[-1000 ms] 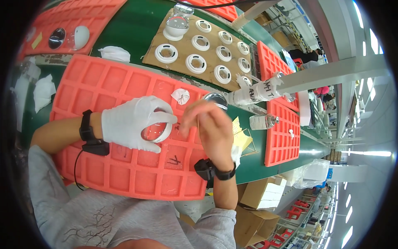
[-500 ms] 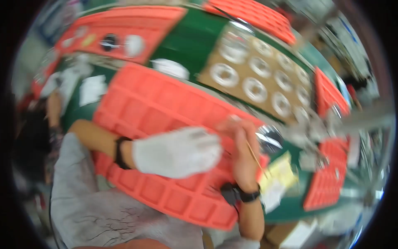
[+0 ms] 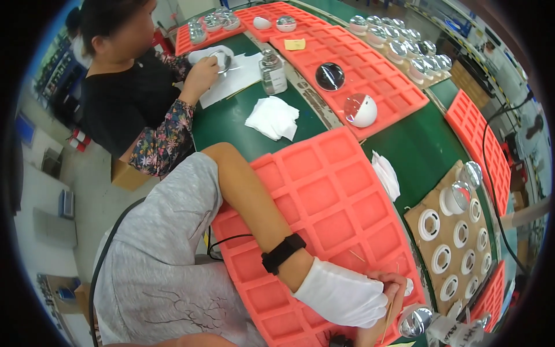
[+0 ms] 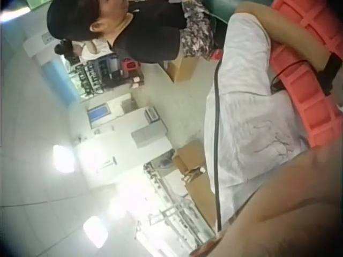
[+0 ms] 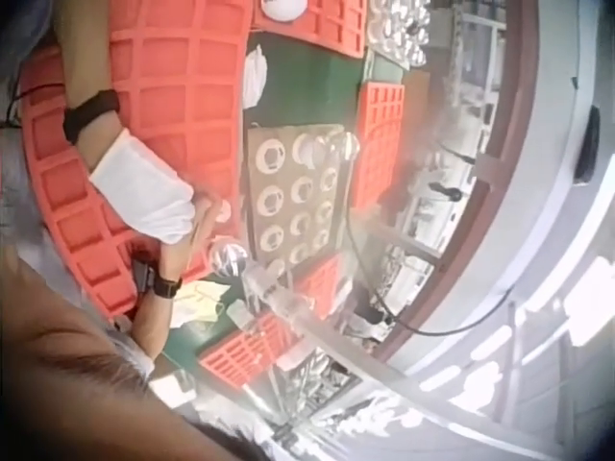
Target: The person uses a wooden stick to clean the edges of a plastic sphere, wipes it with a cloth, and places it back on a red tray. They then pick up a second sphere and repeat the process of scraping the seam with the stick and wiping it.
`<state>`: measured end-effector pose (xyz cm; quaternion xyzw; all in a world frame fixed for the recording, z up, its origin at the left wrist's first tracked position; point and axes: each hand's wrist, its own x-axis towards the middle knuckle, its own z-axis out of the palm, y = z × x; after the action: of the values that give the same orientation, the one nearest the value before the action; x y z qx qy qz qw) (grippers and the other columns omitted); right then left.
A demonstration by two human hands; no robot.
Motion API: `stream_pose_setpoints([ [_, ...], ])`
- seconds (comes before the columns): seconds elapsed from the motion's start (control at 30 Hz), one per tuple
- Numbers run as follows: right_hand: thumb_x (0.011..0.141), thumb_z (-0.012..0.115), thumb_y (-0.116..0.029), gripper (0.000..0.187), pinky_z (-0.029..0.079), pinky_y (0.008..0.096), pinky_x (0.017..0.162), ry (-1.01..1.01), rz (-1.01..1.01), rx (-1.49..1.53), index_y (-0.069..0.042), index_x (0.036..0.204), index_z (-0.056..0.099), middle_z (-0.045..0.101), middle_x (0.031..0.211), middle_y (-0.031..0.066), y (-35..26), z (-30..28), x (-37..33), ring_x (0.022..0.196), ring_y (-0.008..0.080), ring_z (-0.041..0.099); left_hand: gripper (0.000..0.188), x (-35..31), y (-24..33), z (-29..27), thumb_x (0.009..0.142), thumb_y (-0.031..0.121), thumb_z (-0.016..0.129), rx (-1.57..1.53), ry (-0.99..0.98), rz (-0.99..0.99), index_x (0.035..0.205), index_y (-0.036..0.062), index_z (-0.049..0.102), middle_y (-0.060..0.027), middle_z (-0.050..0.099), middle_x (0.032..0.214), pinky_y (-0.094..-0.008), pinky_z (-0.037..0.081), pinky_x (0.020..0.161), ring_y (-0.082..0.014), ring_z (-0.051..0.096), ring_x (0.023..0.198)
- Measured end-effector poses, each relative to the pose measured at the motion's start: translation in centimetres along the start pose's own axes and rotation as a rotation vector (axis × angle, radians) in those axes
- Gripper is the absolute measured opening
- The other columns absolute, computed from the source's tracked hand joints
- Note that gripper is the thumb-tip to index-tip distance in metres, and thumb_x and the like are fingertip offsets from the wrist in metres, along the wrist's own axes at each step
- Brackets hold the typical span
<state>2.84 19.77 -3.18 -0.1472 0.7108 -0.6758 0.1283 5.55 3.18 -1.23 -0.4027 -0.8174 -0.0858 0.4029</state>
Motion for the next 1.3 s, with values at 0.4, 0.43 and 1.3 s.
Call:
stream_pose_setpoints([
  [0.4, 0.112, 0.038, -0.026, 0.031, 0.04, 0.0271, 0.088, 0.126, -0.07, -0.415, -0.001, 0.104, 0.055, 0.053, 0.096, 0.0063, 1.3, -1.9, -0.5, 0.089, 0.0152, 0.05, 0.016, -0.6, -0.7, 0.7, 0.085, 0.016, 0.059, -0.186, -0.029, 0.035, 0.079, 0.0005, 0.061, -0.0168, 0.062, 0.073, -0.0403, 0.048, 0.063, -0.031, 0.06, 0.066],
  [0.43, 0.112, 0.038, -0.025, 0.031, 0.04, 0.0266, 0.087, 0.163, -0.086, -0.432, -0.001, 0.104, 0.055, 0.052, 0.095, 0.0057, 1.6, -2.2, -0.4, 0.089, 0.0148, 0.048, 0.016, -0.5, -0.7, 0.5, 0.085, 0.015, 0.059, -0.187, -0.047, 0.036, 0.08, 0.0002, 0.06, -0.0171, 0.062, 0.073, -0.0403, 0.048, 0.063, -0.0315, 0.061, 0.066],
  [1.3, 0.113, 0.033, -0.028, 0.036, 0.045, 0.0314, 0.084, 0.037, -0.107, -0.31, -0.001, 0.099, 0.05, 0.065, 0.089, 0.0156, 0.2, -1.3, 0.1, 0.082, 0.0202, 0.057, 0.015, 0.2, -0.3, -0.3, 0.081, 0.017, 0.065, -0.222, -0.257, -0.004, 0.081, 0.0013, 0.066, -0.0164, 0.067, 0.075, -0.0402, 0.051, 0.067, -0.0314, 0.067, 0.074],
])
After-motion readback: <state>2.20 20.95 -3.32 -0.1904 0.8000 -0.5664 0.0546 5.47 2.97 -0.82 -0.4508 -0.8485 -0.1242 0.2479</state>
